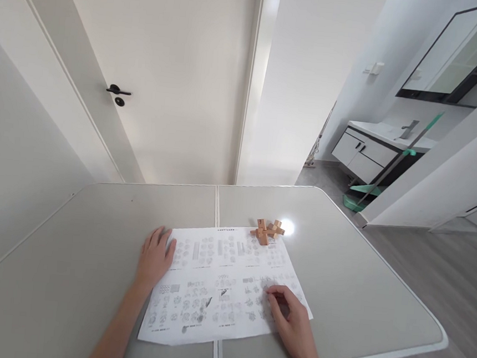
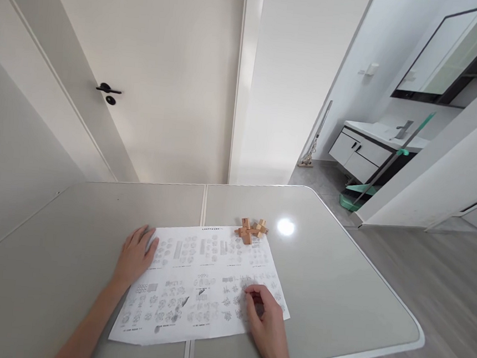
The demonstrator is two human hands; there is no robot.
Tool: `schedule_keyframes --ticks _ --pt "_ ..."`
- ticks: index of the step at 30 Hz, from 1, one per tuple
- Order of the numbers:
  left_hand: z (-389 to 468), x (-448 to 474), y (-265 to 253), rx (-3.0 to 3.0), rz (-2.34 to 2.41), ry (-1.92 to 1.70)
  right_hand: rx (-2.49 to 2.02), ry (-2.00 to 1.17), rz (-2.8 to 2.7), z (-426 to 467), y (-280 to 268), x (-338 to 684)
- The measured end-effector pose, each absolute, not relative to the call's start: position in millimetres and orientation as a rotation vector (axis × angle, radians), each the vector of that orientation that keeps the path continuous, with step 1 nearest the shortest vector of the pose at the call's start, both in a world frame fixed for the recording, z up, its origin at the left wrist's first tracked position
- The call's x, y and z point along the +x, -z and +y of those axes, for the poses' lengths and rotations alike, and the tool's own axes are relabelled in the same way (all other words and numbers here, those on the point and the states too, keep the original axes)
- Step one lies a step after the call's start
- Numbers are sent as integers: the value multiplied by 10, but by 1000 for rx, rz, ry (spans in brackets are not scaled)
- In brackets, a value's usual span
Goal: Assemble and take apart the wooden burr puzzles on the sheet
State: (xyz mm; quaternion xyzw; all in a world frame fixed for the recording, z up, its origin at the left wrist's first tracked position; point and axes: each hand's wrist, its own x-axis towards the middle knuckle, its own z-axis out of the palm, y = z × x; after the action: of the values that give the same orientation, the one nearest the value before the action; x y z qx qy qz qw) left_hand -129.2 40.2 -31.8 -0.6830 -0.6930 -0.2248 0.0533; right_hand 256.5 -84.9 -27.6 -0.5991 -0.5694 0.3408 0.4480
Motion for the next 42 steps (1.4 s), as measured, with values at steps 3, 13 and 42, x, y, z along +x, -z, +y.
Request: schedule_keyframes --ticks 3,13,42 --pt "399 -1288 316 -2067 -2116 659 -1479 -849 -1410 -853 268 2566" --pt "403 -1271 322 -2053 -2122 597 -1528 -920 -1422 -861 293 2578" --pt "400 -1260 292 -2043 -2157 656 -1515 -953 -1441 -851 365 2591"
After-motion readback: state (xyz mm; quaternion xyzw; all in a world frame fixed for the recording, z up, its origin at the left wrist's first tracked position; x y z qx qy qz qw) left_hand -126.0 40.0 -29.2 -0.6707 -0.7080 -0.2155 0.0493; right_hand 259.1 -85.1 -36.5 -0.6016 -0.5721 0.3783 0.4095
